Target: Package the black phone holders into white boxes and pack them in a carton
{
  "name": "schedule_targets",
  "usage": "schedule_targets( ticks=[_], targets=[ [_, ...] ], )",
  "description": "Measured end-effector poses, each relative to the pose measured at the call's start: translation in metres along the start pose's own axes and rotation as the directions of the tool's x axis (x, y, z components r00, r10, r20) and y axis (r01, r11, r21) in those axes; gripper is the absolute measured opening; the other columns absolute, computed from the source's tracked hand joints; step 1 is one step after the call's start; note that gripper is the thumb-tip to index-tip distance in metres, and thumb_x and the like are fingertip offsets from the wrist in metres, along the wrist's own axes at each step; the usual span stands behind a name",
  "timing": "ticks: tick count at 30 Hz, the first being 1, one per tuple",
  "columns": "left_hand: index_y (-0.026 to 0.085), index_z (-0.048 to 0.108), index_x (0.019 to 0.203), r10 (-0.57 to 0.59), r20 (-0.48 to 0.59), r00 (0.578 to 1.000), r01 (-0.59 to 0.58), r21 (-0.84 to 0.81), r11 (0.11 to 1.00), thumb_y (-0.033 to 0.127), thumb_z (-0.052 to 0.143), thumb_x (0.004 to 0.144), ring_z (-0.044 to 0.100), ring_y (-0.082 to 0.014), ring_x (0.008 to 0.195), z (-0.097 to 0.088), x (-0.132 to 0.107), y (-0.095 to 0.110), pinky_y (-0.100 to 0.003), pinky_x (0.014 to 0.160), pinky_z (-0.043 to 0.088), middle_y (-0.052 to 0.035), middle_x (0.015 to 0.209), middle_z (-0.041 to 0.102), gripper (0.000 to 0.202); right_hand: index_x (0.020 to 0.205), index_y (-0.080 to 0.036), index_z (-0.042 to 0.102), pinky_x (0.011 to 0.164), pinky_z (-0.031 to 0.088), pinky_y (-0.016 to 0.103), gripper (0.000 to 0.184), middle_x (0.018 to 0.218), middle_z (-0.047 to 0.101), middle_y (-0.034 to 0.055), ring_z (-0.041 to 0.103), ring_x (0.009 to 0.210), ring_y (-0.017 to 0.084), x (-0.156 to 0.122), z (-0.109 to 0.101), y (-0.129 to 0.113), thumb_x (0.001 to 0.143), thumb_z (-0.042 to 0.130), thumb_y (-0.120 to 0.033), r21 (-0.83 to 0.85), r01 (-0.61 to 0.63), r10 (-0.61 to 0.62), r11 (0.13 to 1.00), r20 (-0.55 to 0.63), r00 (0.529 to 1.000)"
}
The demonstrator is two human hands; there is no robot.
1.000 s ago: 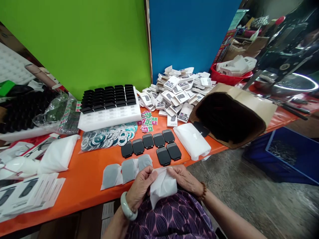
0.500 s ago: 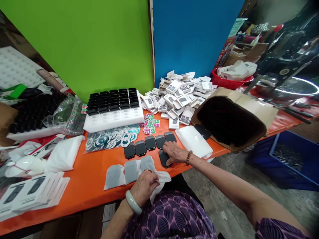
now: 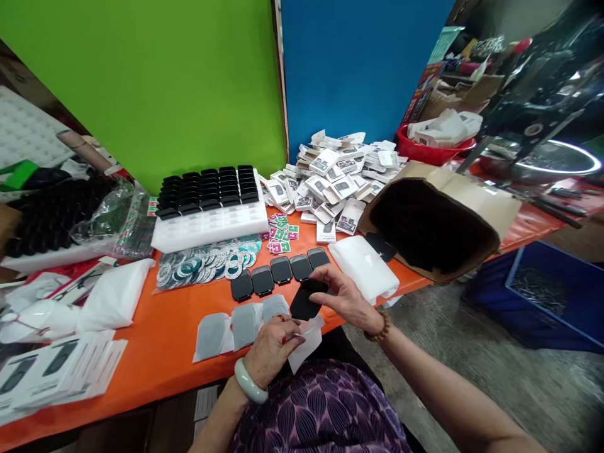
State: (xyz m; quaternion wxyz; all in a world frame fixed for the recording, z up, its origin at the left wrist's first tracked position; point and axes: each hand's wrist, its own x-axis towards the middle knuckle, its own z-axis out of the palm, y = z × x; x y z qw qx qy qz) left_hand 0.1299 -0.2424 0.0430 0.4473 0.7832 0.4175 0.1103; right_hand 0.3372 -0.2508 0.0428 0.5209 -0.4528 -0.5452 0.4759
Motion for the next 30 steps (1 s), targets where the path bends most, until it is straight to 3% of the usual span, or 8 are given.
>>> schedule_targets(
  ticks=[8, 13, 18, 20, 23, 26, 29, 30],
  targets=[
    [0.02, 0.07, 0.072, 0.043, -0.194, 0.98, -0.084, -0.206, 0.975, 0.025, 0.064, 0.077, 0.062, -0.0204, 0.095, -0.004, -0.004, 0.023, -0.032, 0.088, 0.047, -0.0067, 0.104, 0.069, 0.009, 0.097, -0.022, 0.056, 0.084, 0.043, 0.032, 0.019, 0.093, 0.057, 0.0007, 0.054, 0.089, 0.017, -0.03, 0.019, -0.006, 0.081, 0.065, -0.027, -0.081, -0.052, 0.048, 0.995, -0.046, 0.998],
    [0.019, 0.067, 0.069, 0.045, -0.223, 0.974, -0.125, -0.357, 0.926, 0.026, 0.063, 0.08, 0.063, -0.0204, 0.099, -0.007, -0.004, 0.034, -0.03, 0.09, 0.047, -0.0067, 0.103, 0.071, 0.013, 0.101, -0.023, 0.054, 0.085, 0.044, 0.032, 0.021, 0.094, 0.055, 0.001, 0.053, 0.091, 0.016, -0.032, 0.017, -0.016, 0.084, 0.062, -0.032, -0.075, -0.047, 0.044, 0.996, -0.041, 0.998],
    [0.018, 0.069, 0.076, 0.059, -0.182, 0.982, -0.127, -0.394, 0.91, 0.03, 0.062, 0.082, 0.063, -0.0161, 0.079, -0.013, -0.002, 0.044, -0.026, 0.074, 0.049, -0.0042, 0.085, 0.071, 0.015, 0.121, -0.025, 0.05, 0.098, 0.04, 0.036, 0.053, 0.117, 0.053, 0.0055, 0.05, 0.111, 0.02, -0.029, 0.007, -0.027, 0.075, 0.073, -0.039, -0.092, -0.008, 0.013, 0.996, 0.055, 0.998],
    [0.018, 0.068, 0.075, 0.072, -0.196, 0.978, -0.143, -0.378, 0.915, 0.029, 0.063, 0.081, 0.062, -0.0152, 0.078, -0.017, 0.001, 0.046, -0.025, 0.073, 0.048, -0.0035, 0.084, 0.07, 0.014, 0.121, -0.024, 0.053, 0.092, 0.042, 0.034, 0.058, 0.117, 0.056, 0.0053, 0.053, 0.105, 0.02, -0.026, 0.007, -0.027, 0.07, 0.077, -0.039, -0.147, -0.017, 0.036, 0.989, 0.121, 0.992],
    [0.018, 0.065, 0.074, 0.078, -0.242, 0.967, -0.169, -0.384, 0.908, 0.03, 0.063, 0.081, 0.063, -0.0146, 0.077, -0.022, 0.006, 0.043, -0.025, 0.071, 0.049, -0.0037, 0.086, 0.07, 0.014, 0.094, -0.018, 0.064, 0.067, 0.044, 0.026, 0.028, 0.081, 0.062, 0.0012, 0.055, 0.071, 0.014, -0.021, 0.012, -0.021, 0.082, 0.065, -0.043, -0.114, -0.117, 0.133, 0.987, 0.142, 0.981],
    [0.019, 0.063, 0.09, -0.002, -0.487, 0.873, -0.206, -0.374, 0.904, 0.03, 0.065, 0.08, 0.065, -0.0165, 0.087, -0.023, 0.01, 0.035, -0.029, 0.08, 0.051, -0.0051, 0.097, 0.068, 0.015, 0.081, -0.016, 0.063, 0.055, 0.038, 0.023, 0.034, 0.065, 0.056, -0.0011, 0.048, 0.058, 0.011, -0.016, 0.017, -0.012, 0.087, 0.056, -0.048, 0.049, -0.205, 0.201, 0.978, 0.07, 0.977],
    [0.02, 0.059, 0.1, -0.035, -0.746, 0.665, -0.235, -0.253, 0.938, 0.03, 0.068, 0.077, 0.064, -0.0188, 0.095, -0.013, 0.003, 0.026, -0.035, 0.09, 0.051, -0.0058, 0.102, 0.065, 0.026, 0.077, -0.016, 0.061, 0.056, 0.037, 0.022, 0.037, 0.067, 0.056, -0.0009, 0.048, 0.06, 0.011, -0.012, 0.017, -0.006, 0.084, 0.058, -0.052, 0.209, -0.228, 0.231, 0.951, 0.008, 0.973],
    [0.021, 0.059, 0.098, 0.006, -0.782, 0.623, -0.23, -0.176, 0.957, 0.029, 0.069, 0.077, 0.063, -0.0194, 0.096, -0.008, -0.001, 0.024, -0.036, 0.091, 0.05, -0.0055, 0.1, 0.065, 0.024, 0.075, -0.016, 0.06, 0.057, 0.037, 0.022, 0.038, 0.067, 0.056, -0.001, 0.048, 0.06, 0.011, -0.011, 0.017, -0.005, 0.083, 0.059, -0.053, 0.243, -0.238, 0.246, 0.94, -0.006, 0.969]
  ],
)
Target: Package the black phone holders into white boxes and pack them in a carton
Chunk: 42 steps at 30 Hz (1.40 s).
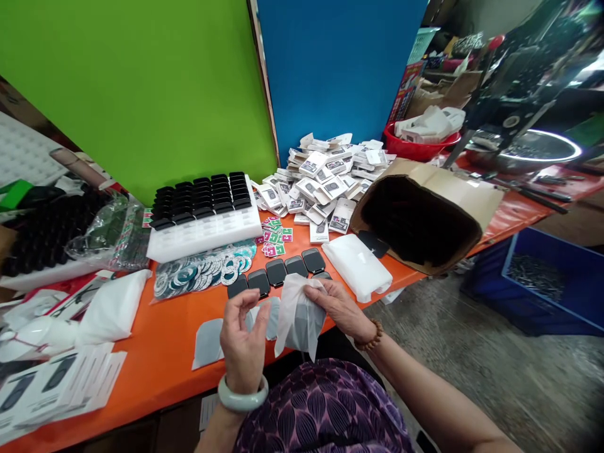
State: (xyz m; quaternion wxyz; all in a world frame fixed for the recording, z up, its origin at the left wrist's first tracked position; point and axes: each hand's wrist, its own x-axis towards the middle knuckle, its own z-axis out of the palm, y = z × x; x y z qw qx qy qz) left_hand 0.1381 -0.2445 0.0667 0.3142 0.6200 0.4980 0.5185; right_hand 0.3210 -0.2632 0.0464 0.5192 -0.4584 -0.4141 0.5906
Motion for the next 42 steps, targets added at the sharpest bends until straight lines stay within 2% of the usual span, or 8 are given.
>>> schedule_targets(
  ticks=[5, 8, 13, 17, 20, 24, 31, 42],
  targets=[
    [0.022, 0.066, 0.1, 0.076, 0.173, 0.982, -0.11, 0.195, 0.975, 0.028, 0.068, 0.077, 0.064, -0.0233, 0.099, 0.003, -0.033, -0.002, -0.039, 0.093, 0.05, -0.0072, 0.101, 0.07, 0.024, 0.079, -0.016, 0.062, 0.054, 0.036, 0.023, 0.04, 0.065, 0.057, -0.0006, 0.047, 0.057, 0.011, 0.006, 0.003, 0.005, 0.083, 0.057, -0.056, 0.039, -0.02, 0.021, 0.999, -0.035, 0.999],
    [0.02, 0.066, 0.103, -0.216, 0.289, 0.933, 0.196, 0.097, 0.976, 0.032, 0.067, 0.076, 0.067, -0.024, 0.095, 0.007, -0.034, -0.007, -0.038, 0.085, 0.053, -0.0086, 0.103, 0.072, 0.03, 0.08, -0.016, 0.061, 0.051, 0.034, 0.023, 0.042, 0.063, 0.055, -0.0011, 0.044, 0.054, 0.01, 0.008, 0.008, 0.011, 0.085, 0.055, -0.057, 0.04, -0.032, 0.033, 0.999, -0.021, 0.999],
    [0.015, 0.069, 0.093, -0.482, 0.49, 0.726, 0.612, -0.143, 0.778, 0.039, 0.074, 0.068, 0.067, -0.0198, 0.081, 0.008, -0.027, -0.021, -0.031, 0.076, 0.053, -0.0064, 0.088, 0.074, 0.034, 0.074, -0.018, 0.055, 0.05, 0.035, 0.024, 0.045, 0.061, 0.051, -0.0018, 0.043, 0.052, 0.011, 0.011, 0.011, 0.012, 0.086, 0.048, -0.06, -0.01, -0.043, 0.043, 0.999, -0.042, 0.998],
    [0.014, 0.069, 0.089, -0.521, 0.483, 0.704, 0.659, -0.17, 0.732, 0.039, 0.077, 0.065, 0.065, -0.0167, 0.075, 0.005, -0.026, -0.024, -0.028, 0.072, 0.051, -0.0044, 0.081, 0.073, 0.035, 0.097, -0.019, 0.057, 0.07, 0.046, 0.031, 0.03, 0.086, 0.061, 0.0044, 0.056, 0.075, 0.017, 0.005, 0.007, -0.009, 0.09, 0.051, -0.048, -0.423, 0.133, -0.276, 0.896, -0.298, 0.914],
    [0.014, 0.068, 0.087, -0.536, 0.474, 0.699, 0.665, -0.152, 0.731, 0.041, 0.077, 0.065, 0.063, -0.0159, 0.071, 0.004, -0.025, -0.022, -0.027, 0.068, 0.05, -0.0028, 0.079, 0.072, 0.036, 0.114, -0.022, 0.055, 0.093, 0.042, 0.038, 0.029, 0.111, 0.06, 0.0095, 0.055, 0.104, 0.023, -0.006, 0.006, -0.022, 0.089, 0.057, -0.036, -0.638, 0.29, -0.475, 0.713, -0.136, 0.869],
    [0.015, 0.067, 0.087, -0.526, 0.47, 0.709, 0.662, -0.187, 0.726, 0.042, 0.077, 0.065, 0.063, -0.0151, 0.071, 0.007, -0.024, -0.021, -0.027, 0.068, 0.05, -0.001, 0.079, 0.071, 0.036, 0.123, -0.025, 0.053, 0.099, 0.041, 0.039, 0.035, 0.121, 0.059, 0.0077, 0.053, 0.113, 0.022, -0.02, 0.009, -0.007, 0.089, 0.057, -0.03, -0.577, 0.337, -0.273, 0.744, 0.198, 0.942],
    [0.014, 0.057, 0.103, -0.612, 0.48, 0.628, 0.775, -0.318, 0.546, 0.043, 0.081, 0.06, 0.063, -0.0129, 0.065, 0.022, -0.03, -0.039, -0.027, 0.069, 0.051, 0.0034, 0.066, 0.064, 0.057, 0.113, -0.022, 0.054, 0.072, 0.048, 0.028, 0.035, 0.101, 0.062, 0.0031, 0.059, 0.082, 0.016, 0.001, -0.005, 0.044, 0.08, 0.062, -0.033, -0.231, -0.018, 0.027, 0.973, 0.035, 0.999],
    [0.012, 0.046, 0.126, -0.707, 0.56, 0.432, 0.87, -0.054, 0.49, 0.048, 0.081, 0.06, 0.07, -0.0201, 0.082, -0.004, -0.041, -0.046, -0.033, 0.079, 0.054, -0.0079, 0.089, 0.07, 0.083, 0.1, -0.019, 0.053, 0.079, 0.041, 0.03, 0.027, 0.099, 0.061, 0.0037, 0.056, 0.09, 0.019, 0.057, -0.009, 0.056, 0.075, 0.057, -0.01, -0.744, 0.009, 0.057, 0.668, 0.062, 0.996]
  ],
)
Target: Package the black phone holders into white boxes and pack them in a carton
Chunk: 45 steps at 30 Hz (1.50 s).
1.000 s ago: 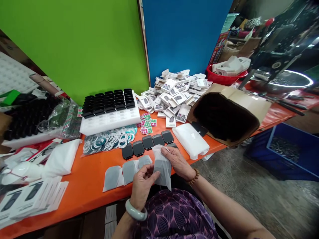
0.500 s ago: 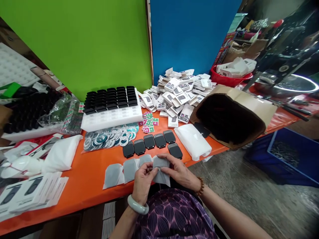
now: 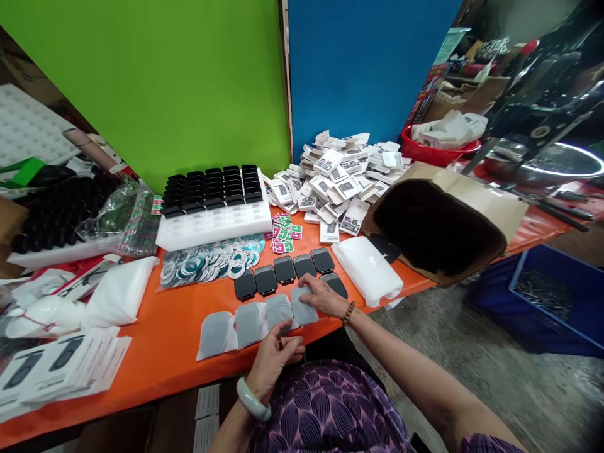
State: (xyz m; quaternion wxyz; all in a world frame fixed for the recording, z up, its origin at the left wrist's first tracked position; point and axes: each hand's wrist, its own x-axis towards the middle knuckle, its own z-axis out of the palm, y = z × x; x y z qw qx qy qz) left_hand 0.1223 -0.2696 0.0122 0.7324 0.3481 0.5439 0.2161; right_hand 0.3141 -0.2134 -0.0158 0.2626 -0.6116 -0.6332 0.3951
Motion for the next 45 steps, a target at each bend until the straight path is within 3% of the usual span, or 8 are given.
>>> schedule_targets(
  ticks=[10, 13, 18, 24, 32, 36, 39, 45],
  targets=[
    [0.014, 0.06, 0.108, -0.017, 0.087, 0.996, 0.002, 0.169, 0.986, 0.057, 0.079, 0.056, 0.069, -0.0225, 0.083, 0.005, 0.006, 0.01, -0.034, 0.078, 0.054, -0.0078, 0.086, 0.072, 0.07, 0.104, -0.019, 0.057, 0.081, 0.044, 0.033, 0.018, 0.104, 0.055, 0.0086, 0.055, 0.092, 0.021, -0.016, -0.003, -0.018, 0.086, 0.057, -0.02, -0.366, 0.099, -0.186, 0.925, -0.211, 0.96],
    [0.014, 0.061, 0.108, -0.03, 0.125, 0.992, 0.006, 0.187, 0.982, 0.06, 0.078, 0.054, 0.07, -0.0246, 0.087, 0.013, 0.008, 0.015, -0.035, 0.081, 0.054, -0.0086, 0.088, 0.073, 0.073, 0.103, -0.02, 0.058, 0.084, 0.043, 0.032, 0.014, 0.1, 0.059, 0.0073, 0.056, 0.092, 0.02, -0.028, -0.032, -0.001, 0.092, 0.05, -0.022, -0.283, 0.103, -0.22, 0.954, -0.422, 0.88],
    [0.014, 0.062, 0.108, -0.038, 0.173, 0.984, -0.002, 0.225, 0.974, 0.061, 0.077, 0.055, 0.069, -0.0262, 0.09, 0.027, 0.011, 0.023, -0.037, 0.083, 0.053, -0.0099, 0.09, 0.072, 0.072, 0.088, -0.017, 0.064, 0.083, 0.037, 0.036, 0.017, 0.092, 0.063, 0.0096, 0.053, 0.09, 0.023, -0.044, -0.102, 0.055, 0.09, 0.047, -0.017, -0.375, -0.215, -0.081, 0.902, -0.635, 0.768],
    [0.015, 0.062, 0.106, -0.053, 0.192, 0.98, 0.001, 0.261, 0.965, 0.062, 0.077, 0.055, 0.069, -0.0248, 0.088, 0.041, 0.015, 0.024, -0.036, 0.082, 0.054, -0.0105, 0.095, 0.07, 0.071, 0.088, -0.016, 0.067, 0.082, 0.031, 0.038, 0.018, 0.1, 0.062, 0.0111, 0.047, 0.094, 0.025, -0.04, -0.138, 0.077, 0.085, 0.05, -0.015, -0.592, -0.25, -0.048, 0.766, -0.44, 0.897],
    [0.015, 0.064, 0.103, -0.035, 0.215, 0.976, -0.021, 0.253, 0.967, 0.058, 0.078, 0.055, 0.069, -0.0227, 0.085, 0.051, 0.019, 0.03, -0.035, 0.08, 0.053, -0.0085, 0.091, 0.07, 0.066, 0.075, -0.015, 0.062, 0.083, 0.032, 0.038, 0.012, 0.093, 0.061, 0.0115, 0.048, 0.096, 0.026, -0.032, -0.146, 0.068, 0.074, 0.052, -0.008, -0.598, -0.237, -0.047, 0.765, -0.419, 0.907],
    [0.016, 0.063, 0.104, 0.032, 0.222, 0.975, -0.083, 0.226, 0.97, 0.059, 0.077, 0.057, 0.068, -0.0239, 0.089, 0.06, 0.029, 0.036, -0.038, 0.085, 0.052, -0.0084, 0.091, 0.07, 0.066, 0.075, -0.017, 0.058, 0.09, 0.034, 0.038, 0.009, 0.102, 0.061, 0.0094, 0.05, 0.104, 0.025, -0.048, -0.146, 0.05, 0.076, 0.052, -0.011, -0.46, -0.12, -0.182, 0.88, -0.56, 0.808],
    [0.017, 0.059, 0.112, 0.204, 0.16, 0.966, -0.225, 0.132, 0.965, 0.061, 0.072, 0.063, 0.061, -0.0246, 0.108, 0.07, 0.039, 0.045, -0.038, 0.096, 0.046, -0.011, 0.109, 0.067, 0.067, 0.073, -0.02, 0.055, 0.092, 0.036, 0.04, 0.008, 0.104, 0.061, 0.0086, 0.052, 0.105, 0.024, -0.063, -0.133, 0.021, 0.075, 0.055, -0.012, -0.343, 0.095, -0.298, 0.934, -0.607, 0.737],
    [0.019, 0.06, 0.11, 0.425, 0.149, 0.893, -0.414, -0.098, 0.905, 0.066, 0.056, 0.076, 0.054, -0.0234, 0.117, 0.083, 0.047, 0.072, -0.036, 0.1, 0.041, -0.0116, 0.122, 0.062, 0.058, 0.08, -0.022, 0.054, 0.096, 0.038, 0.042, 0.014, 0.108, 0.059, 0.0076, 0.052, 0.11, 0.024, -0.079, -0.083, -0.024, 0.078, 0.053, -0.008, -0.268, 0.305, -0.405, 0.914, -0.546, 0.733]
  ],
)
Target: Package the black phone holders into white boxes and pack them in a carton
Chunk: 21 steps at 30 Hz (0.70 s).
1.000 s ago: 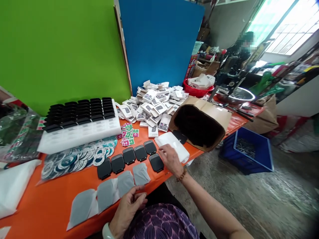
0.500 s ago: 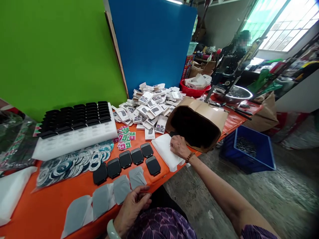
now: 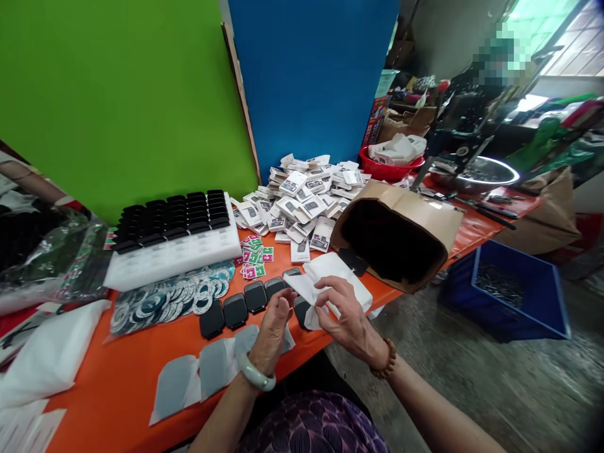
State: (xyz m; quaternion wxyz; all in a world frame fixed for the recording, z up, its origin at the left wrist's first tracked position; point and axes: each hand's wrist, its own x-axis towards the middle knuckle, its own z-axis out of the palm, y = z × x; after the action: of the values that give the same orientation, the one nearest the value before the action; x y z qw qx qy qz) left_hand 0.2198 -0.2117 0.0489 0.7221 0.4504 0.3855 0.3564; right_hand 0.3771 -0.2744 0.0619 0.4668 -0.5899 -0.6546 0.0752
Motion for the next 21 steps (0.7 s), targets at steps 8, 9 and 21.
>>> schedule_targets(
  ticks=[8, 9, 21],
  targets=[
    [0.015, 0.066, 0.081, -0.006, -0.027, 1.0, 0.006, 0.016, 1.0, 0.033, 0.08, 0.066, 0.06, -0.0132, 0.068, -0.022, -0.002, 0.016, -0.025, 0.069, 0.048, 0.0004, 0.075, 0.07, 0.027, 0.086, -0.022, 0.055, 0.099, 0.038, 0.04, 0.007, 0.115, 0.055, 0.0072, 0.05, 0.115, 0.022, -0.009, 0.025, -0.01, 0.083, 0.055, -0.016, 0.311, -0.139, 0.089, 0.94, 0.169, 0.982],
    [0.016, 0.066, 0.08, -0.004, -0.023, 1.0, 0.004, 0.004, 1.0, 0.032, 0.079, 0.066, 0.059, -0.0126, 0.067, -0.024, -0.004, 0.016, -0.025, 0.068, 0.048, 0.0013, 0.074, 0.07, 0.025, 0.091, -0.022, 0.056, 0.099, 0.039, 0.039, 0.007, 0.119, 0.053, 0.0076, 0.049, 0.116, 0.022, -0.006, 0.024, -0.009, 0.084, 0.057, -0.021, 0.379, -0.227, 0.156, 0.897, 0.209, 0.965],
    [0.015, 0.064, 0.082, 0.055, 0.029, 0.998, -0.061, 0.31, 0.949, 0.057, 0.057, 0.08, 0.052, -0.0115, 0.059, -0.036, -0.027, 0.01, -0.023, 0.058, 0.044, 0.0012, 0.064, 0.06, 0.043, 0.074, -0.018, 0.053, 0.053, 0.032, 0.022, 0.034, 0.068, 0.049, -0.0038, 0.041, 0.058, 0.008, 0.01, 0.042, -0.015, 0.076, 0.07, -0.046, 0.672, -0.656, 0.34, 0.343, 0.562, 0.754]
  ],
)
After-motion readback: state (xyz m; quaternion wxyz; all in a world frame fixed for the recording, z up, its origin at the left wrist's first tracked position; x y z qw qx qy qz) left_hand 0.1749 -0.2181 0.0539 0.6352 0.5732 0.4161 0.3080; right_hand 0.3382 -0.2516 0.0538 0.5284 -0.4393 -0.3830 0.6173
